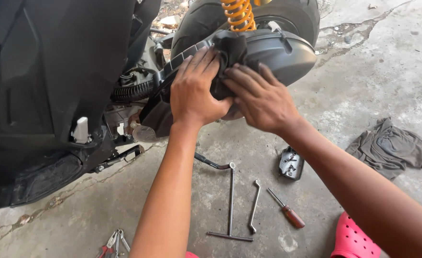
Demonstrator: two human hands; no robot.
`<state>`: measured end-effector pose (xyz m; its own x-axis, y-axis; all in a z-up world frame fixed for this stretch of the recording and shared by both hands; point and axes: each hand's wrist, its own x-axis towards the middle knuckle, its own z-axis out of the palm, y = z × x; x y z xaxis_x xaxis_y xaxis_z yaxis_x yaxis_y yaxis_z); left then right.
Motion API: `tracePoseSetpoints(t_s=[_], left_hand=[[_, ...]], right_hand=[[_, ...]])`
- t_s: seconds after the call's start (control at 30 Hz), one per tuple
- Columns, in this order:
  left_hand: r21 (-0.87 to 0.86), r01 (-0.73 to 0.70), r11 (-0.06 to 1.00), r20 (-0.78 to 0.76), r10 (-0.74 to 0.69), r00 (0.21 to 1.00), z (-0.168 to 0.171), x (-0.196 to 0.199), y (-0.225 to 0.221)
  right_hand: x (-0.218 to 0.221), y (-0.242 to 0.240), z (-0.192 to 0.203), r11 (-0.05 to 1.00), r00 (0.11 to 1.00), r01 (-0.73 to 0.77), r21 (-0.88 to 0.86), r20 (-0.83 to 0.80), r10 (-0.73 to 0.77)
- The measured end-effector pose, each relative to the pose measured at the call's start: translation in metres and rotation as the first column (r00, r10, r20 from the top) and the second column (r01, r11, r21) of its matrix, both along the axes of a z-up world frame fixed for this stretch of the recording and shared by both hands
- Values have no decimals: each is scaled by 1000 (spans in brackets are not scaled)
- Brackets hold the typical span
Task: Cleaning a motorcycle air filter cover with a cloth and attempting to reinstall it onto the vehicle.
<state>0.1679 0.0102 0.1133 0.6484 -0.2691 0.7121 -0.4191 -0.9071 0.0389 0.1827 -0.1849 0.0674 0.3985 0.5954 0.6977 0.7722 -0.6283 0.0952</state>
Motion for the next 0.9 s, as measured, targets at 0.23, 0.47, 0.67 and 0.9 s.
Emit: tracePoseSetpoints(t_s=[0.23, 0.47, 0.67, 0.9], left_hand=[[-19, -11, 1000, -74, 10, 997, 5, -5, -1], [-12, -14, 1000, -53, 14, 999, -14, 9, 4], [-89, 24, 996, -12, -25, 1000, -3, -1, 3], [-108, 6, 994, 55, 0, 998, -4, -11, 1]], right_hand=[[25, 7, -11, 636, 920, 393, 664, -278, -277], [8, 28, 8, 966, 988, -34, 256, 151, -6], [5, 35, 38, 935, 984, 179, 305, -67, -166], [23, 36, 70, 994, 1000, 15, 105, 18, -17]])
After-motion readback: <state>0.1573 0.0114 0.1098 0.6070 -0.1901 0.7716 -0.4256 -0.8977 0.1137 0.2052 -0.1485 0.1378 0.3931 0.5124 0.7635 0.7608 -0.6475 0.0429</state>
